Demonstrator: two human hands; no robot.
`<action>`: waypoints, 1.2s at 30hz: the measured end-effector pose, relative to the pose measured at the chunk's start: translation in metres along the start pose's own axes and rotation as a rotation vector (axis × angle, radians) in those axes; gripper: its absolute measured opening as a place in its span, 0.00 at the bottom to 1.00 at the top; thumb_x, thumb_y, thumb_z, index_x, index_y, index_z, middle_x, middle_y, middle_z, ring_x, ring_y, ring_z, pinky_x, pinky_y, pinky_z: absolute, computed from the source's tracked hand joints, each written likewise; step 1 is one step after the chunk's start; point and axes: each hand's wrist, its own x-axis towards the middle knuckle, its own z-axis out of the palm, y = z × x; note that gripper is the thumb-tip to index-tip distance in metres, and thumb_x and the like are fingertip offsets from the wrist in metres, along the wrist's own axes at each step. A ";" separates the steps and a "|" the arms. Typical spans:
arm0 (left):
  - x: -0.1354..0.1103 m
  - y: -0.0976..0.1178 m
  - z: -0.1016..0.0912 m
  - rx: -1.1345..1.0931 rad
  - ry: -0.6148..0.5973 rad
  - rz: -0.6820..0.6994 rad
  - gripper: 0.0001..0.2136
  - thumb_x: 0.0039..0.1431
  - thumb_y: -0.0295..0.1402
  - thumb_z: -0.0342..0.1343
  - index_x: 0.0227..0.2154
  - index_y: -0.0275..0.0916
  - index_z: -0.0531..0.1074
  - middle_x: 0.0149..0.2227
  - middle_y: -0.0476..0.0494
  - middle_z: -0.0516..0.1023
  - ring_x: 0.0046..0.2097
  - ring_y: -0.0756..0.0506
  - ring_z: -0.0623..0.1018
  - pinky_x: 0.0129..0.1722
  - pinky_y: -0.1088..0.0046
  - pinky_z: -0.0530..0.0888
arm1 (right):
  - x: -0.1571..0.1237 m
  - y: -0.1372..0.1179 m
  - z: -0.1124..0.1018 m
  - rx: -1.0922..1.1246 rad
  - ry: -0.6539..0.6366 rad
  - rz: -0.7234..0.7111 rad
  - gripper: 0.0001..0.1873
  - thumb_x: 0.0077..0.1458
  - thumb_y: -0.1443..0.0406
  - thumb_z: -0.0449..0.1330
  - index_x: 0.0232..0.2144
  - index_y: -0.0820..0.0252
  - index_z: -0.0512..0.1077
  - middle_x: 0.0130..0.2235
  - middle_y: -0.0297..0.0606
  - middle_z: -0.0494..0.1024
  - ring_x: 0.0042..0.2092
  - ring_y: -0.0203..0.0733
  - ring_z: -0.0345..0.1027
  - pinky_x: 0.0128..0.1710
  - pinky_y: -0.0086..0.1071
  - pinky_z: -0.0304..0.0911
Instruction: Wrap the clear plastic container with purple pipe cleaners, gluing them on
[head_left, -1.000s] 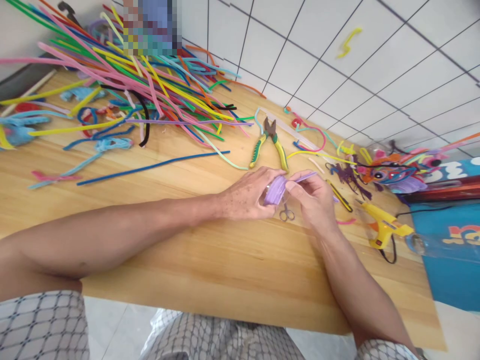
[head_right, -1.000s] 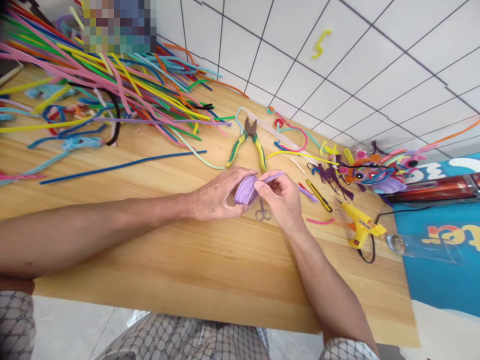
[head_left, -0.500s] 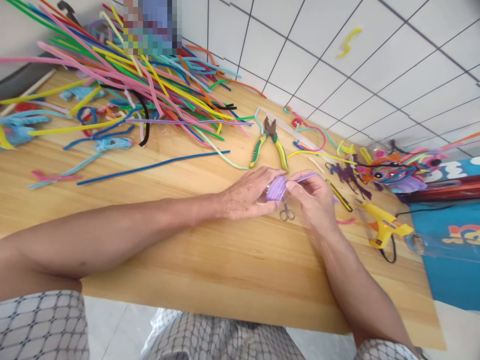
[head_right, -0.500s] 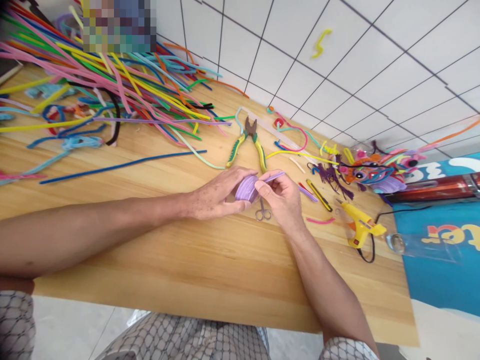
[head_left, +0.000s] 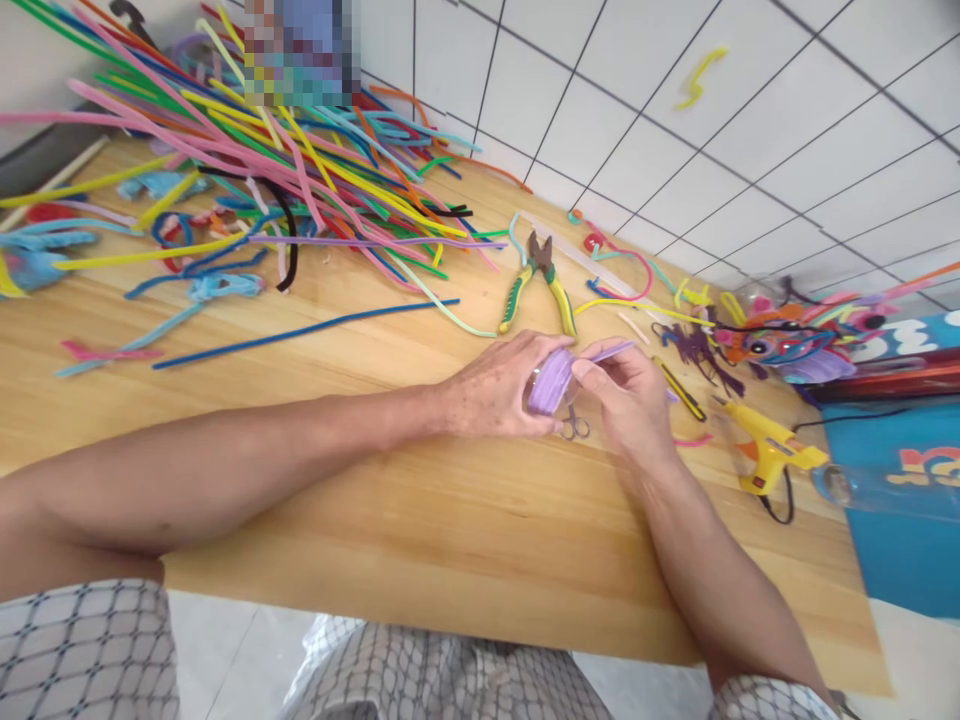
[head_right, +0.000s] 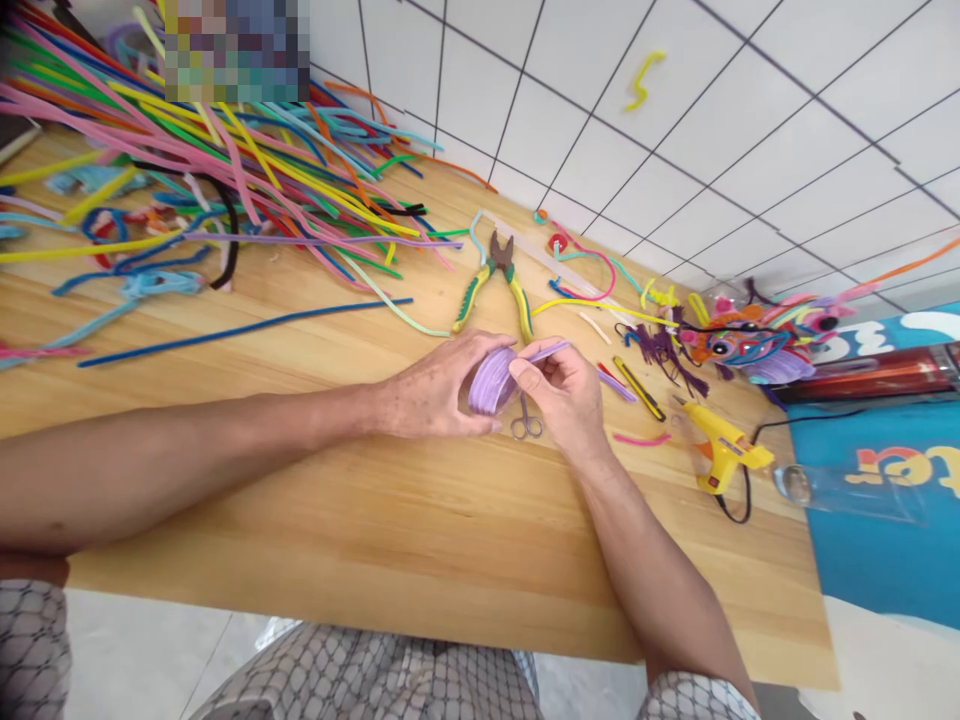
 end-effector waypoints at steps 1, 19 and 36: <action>0.000 0.000 0.001 0.006 0.006 0.008 0.42 0.53 0.43 0.73 0.68 0.39 0.64 0.67 0.30 0.74 0.68 0.30 0.76 0.69 0.46 0.73 | 0.000 0.000 0.000 -0.002 0.001 0.005 0.14 0.53 0.53 0.78 0.33 0.51 0.79 0.34 0.32 0.79 0.36 0.40 0.74 0.39 0.36 0.75; -0.001 0.000 -0.006 -0.015 -0.058 0.014 0.32 0.63 0.43 0.62 0.68 0.39 0.64 0.64 0.30 0.75 0.66 0.31 0.75 0.69 0.46 0.72 | -0.001 -0.002 0.001 -0.008 0.007 0.025 0.21 0.50 0.45 0.79 0.32 0.50 0.79 0.34 0.34 0.80 0.35 0.42 0.74 0.38 0.40 0.77; 0.000 0.006 -0.010 -0.074 -0.055 -0.034 0.23 0.74 0.50 0.51 0.61 0.38 0.69 0.60 0.31 0.79 0.61 0.34 0.77 0.65 0.49 0.74 | -0.003 -0.004 0.003 0.007 -0.015 0.026 0.15 0.54 0.50 0.77 0.33 0.49 0.80 0.34 0.33 0.80 0.35 0.42 0.74 0.36 0.38 0.76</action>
